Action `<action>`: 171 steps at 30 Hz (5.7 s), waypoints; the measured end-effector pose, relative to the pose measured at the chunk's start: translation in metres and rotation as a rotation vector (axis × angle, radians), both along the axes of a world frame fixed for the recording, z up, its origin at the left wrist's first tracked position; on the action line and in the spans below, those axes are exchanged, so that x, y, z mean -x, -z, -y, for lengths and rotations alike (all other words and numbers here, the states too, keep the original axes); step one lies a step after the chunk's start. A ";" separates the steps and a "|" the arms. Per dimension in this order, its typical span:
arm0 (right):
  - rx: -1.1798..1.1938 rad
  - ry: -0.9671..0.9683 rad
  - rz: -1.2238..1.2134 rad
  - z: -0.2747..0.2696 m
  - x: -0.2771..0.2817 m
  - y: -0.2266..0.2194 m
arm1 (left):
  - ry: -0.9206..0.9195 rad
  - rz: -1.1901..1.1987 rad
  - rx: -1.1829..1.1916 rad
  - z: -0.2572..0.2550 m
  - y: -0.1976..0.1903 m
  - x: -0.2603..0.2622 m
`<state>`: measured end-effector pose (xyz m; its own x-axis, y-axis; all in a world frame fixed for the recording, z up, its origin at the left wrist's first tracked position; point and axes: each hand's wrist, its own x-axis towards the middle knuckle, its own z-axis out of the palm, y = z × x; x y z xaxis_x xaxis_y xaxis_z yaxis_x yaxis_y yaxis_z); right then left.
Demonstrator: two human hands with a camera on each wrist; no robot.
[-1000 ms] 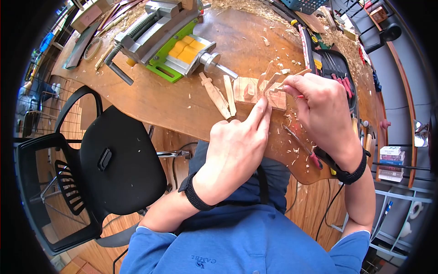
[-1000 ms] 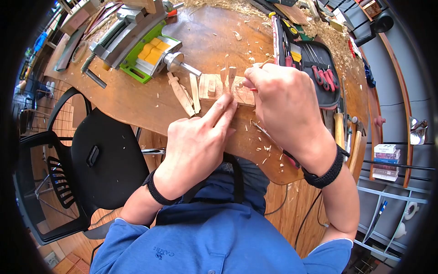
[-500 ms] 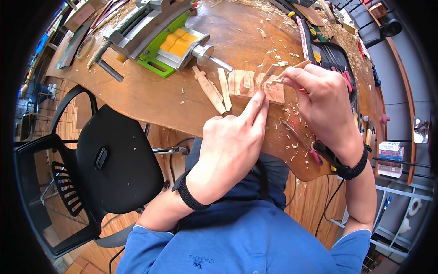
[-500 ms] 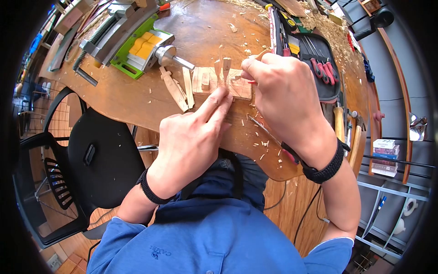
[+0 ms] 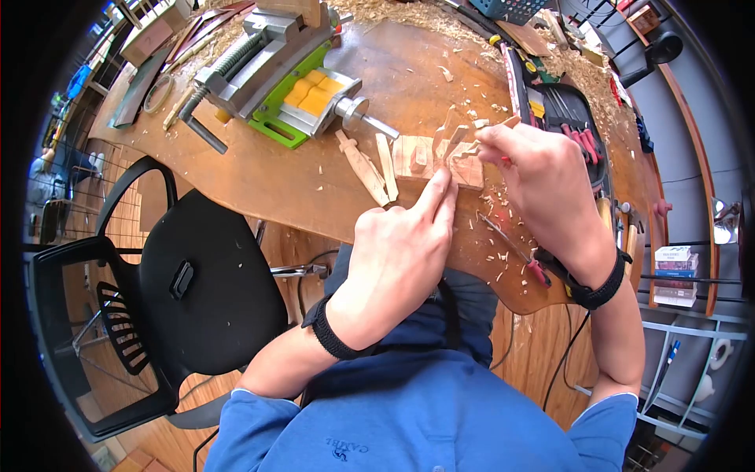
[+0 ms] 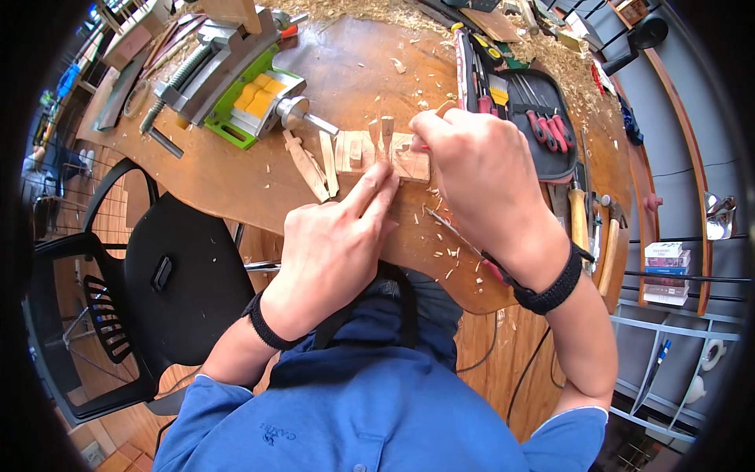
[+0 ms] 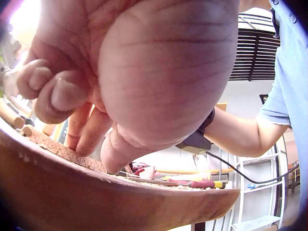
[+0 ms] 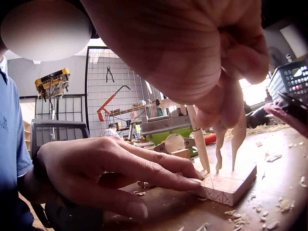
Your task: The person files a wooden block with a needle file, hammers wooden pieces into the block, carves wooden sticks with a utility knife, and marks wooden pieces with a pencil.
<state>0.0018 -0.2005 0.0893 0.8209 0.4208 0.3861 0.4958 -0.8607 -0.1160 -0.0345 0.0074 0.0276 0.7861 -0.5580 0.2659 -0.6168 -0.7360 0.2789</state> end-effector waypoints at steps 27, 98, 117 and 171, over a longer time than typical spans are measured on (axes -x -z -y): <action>-1.698 0.139 -0.508 -0.023 0.130 0.055 | -0.055 0.054 -0.278 0.023 -0.021 -0.059; -1.447 0.124 -0.272 -0.021 0.127 0.050 | 0.301 -0.164 0.724 -0.013 -0.009 0.009; -1.096 0.485 -0.076 -0.006 0.116 0.052 | 0.269 -0.211 0.756 -0.018 0.005 0.006; -0.196 0.308 -0.234 0.043 0.148 0.024 | 0.132 -1.625 1.499 -0.011 -0.002 0.005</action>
